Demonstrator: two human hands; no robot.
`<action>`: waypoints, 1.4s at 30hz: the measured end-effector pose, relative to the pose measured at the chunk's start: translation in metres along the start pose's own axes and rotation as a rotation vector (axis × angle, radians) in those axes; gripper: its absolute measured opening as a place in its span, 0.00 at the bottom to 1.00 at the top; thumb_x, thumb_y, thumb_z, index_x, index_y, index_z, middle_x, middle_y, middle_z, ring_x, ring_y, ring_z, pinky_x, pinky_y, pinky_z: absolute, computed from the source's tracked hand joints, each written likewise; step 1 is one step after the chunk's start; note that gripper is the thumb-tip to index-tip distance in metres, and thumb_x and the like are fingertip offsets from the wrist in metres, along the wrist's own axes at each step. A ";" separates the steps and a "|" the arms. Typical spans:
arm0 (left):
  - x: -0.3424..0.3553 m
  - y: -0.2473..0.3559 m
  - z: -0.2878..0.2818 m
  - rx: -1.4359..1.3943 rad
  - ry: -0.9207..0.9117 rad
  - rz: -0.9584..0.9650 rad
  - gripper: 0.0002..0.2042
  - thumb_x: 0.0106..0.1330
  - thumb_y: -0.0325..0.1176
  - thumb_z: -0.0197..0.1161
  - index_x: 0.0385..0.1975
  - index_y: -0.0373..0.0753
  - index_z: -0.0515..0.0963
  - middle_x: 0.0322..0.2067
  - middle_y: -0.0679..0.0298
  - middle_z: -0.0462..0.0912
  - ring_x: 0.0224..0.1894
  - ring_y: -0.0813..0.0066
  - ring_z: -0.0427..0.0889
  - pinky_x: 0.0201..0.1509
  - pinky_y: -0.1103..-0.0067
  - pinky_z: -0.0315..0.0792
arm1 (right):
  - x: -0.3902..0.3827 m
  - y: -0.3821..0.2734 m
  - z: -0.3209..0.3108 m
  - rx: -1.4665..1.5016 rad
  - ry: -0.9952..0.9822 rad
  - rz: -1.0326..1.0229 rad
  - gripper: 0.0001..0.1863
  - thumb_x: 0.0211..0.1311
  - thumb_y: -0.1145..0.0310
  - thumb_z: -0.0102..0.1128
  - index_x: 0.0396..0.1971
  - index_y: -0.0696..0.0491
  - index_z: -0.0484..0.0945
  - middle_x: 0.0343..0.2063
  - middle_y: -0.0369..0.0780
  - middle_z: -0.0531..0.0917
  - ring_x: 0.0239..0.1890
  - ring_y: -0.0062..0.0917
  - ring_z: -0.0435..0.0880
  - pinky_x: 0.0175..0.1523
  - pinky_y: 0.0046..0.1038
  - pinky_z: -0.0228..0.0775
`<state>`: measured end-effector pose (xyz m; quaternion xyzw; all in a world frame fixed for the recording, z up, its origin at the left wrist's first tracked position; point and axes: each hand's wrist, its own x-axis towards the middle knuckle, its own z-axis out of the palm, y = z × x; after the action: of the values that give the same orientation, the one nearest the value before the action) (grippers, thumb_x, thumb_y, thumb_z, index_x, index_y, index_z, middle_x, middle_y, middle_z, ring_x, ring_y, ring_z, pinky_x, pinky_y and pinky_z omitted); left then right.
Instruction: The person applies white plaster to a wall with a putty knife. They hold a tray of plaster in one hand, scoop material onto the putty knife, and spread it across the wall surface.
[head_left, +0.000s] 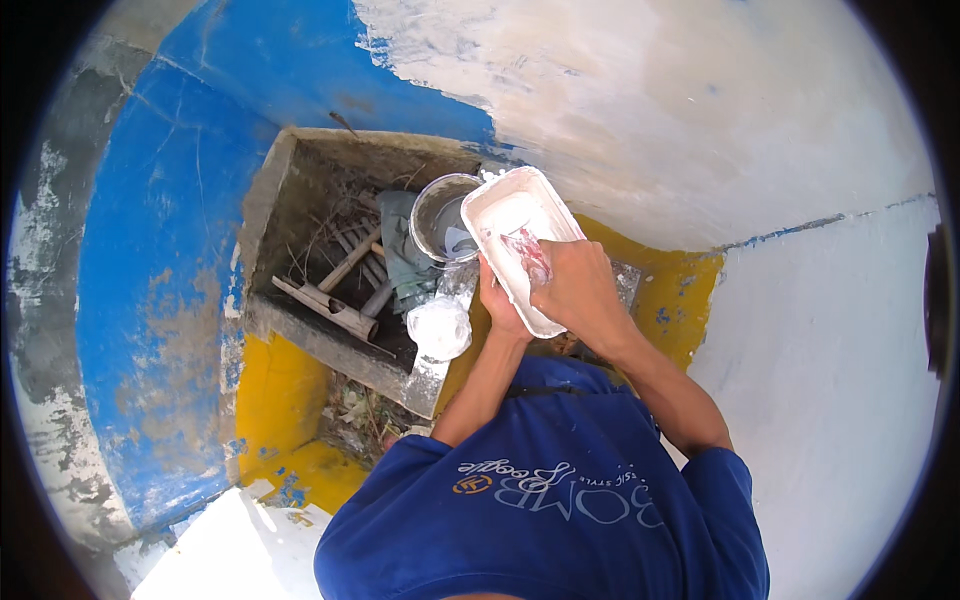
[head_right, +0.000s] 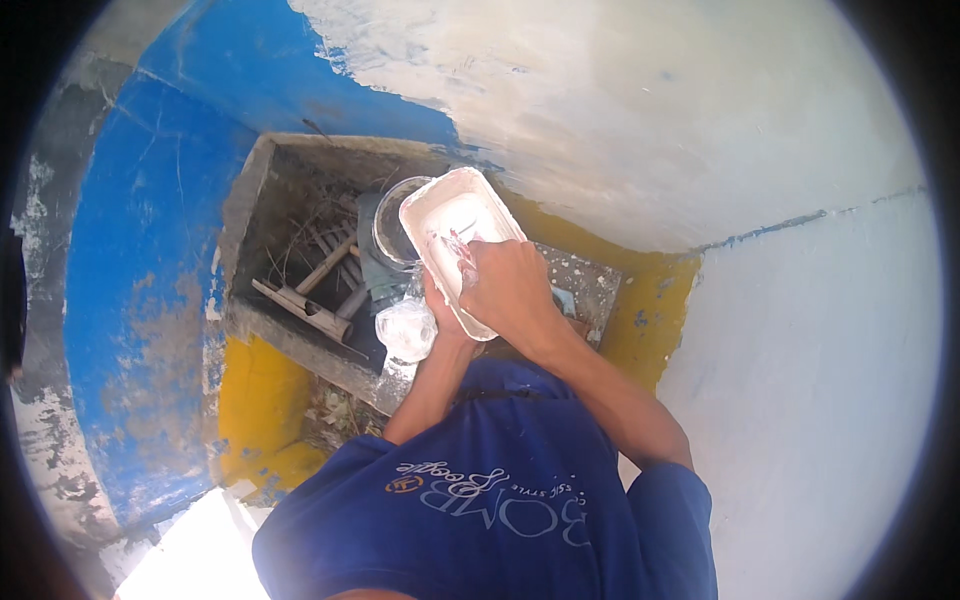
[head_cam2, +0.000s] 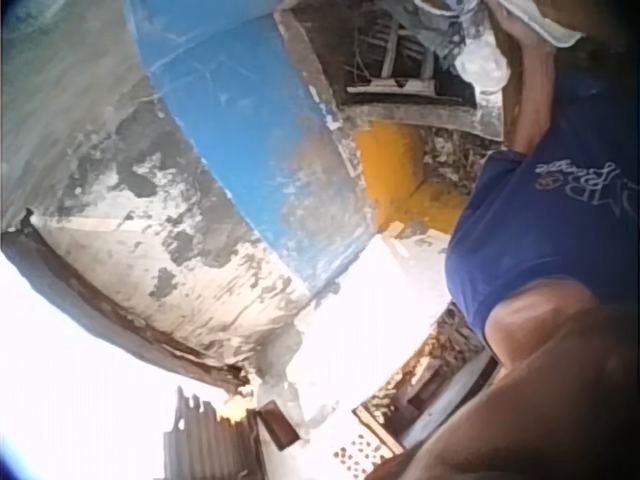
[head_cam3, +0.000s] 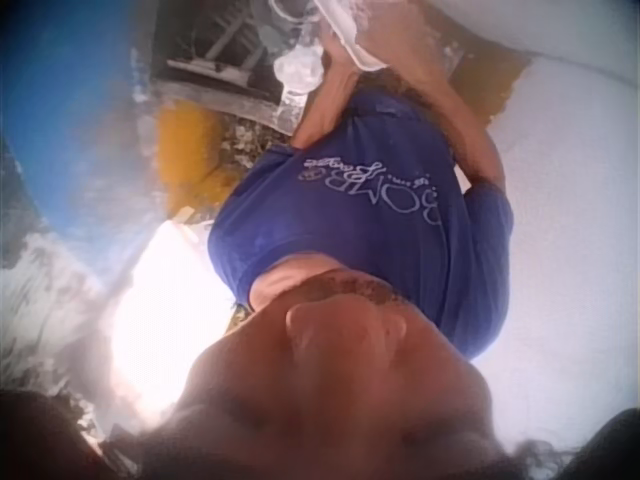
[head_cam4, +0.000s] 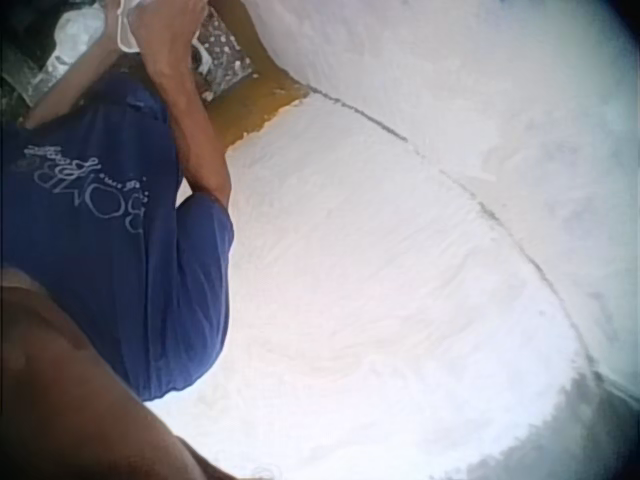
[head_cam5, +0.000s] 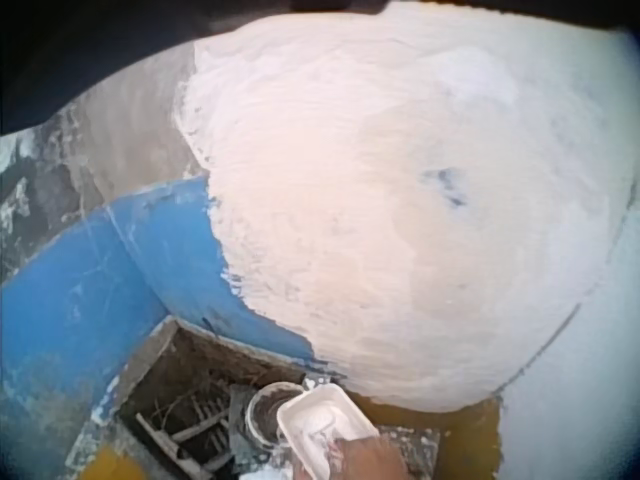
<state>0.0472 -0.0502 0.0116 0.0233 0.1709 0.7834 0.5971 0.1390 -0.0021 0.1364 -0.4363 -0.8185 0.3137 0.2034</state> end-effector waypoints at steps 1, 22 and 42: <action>0.001 0.000 -0.002 -0.040 -0.053 -0.007 0.29 0.73 0.55 0.38 0.66 0.41 0.60 0.61 0.58 0.69 0.62 0.61 0.70 0.67 0.64 0.62 | 0.000 -0.001 0.000 -0.011 0.021 -0.029 0.11 0.37 0.73 0.60 0.23 0.64 0.80 0.19 0.57 0.78 0.24 0.53 0.79 0.34 0.45 0.73; -0.001 -0.011 0.002 -0.103 -0.193 -0.019 0.30 0.74 0.55 0.37 0.67 0.41 0.59 0.63 0.59 0.67 0.64 0.61 0.68 0.68 0.64 0.60 | 0.009 0.000 -0.011 -0.040 0.012 -0.119 0.11 0.33 0.74 0.58 0.21 0.65 0.78 0.17 0.58 0.76 0.23 0.54 0.77 0.33 0.45 0.71; 0.002 -0.014 0.009 -0.056 -0.071 -0.008 0.28 0.74 0.53 0.37 0.67 0.41 0.60 0.62 0.58 0.69 0.63 0.61 0.69 0.67 0.65 0.62 | 0.019 0.005 -0.019 -0.007 0.048 -0.052 0.13 0.31 0.73 0.58 0.21 0.65 0.78 0.17 0.58 0.76 0.23 0.56 0.76 0.32 0.45 0.71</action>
<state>0.0617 -0.0431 0.0159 0.0333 0.1278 0.7842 0.6063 0.1431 0.0223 0.1482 -0.4231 -0.8254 0.2950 0.2296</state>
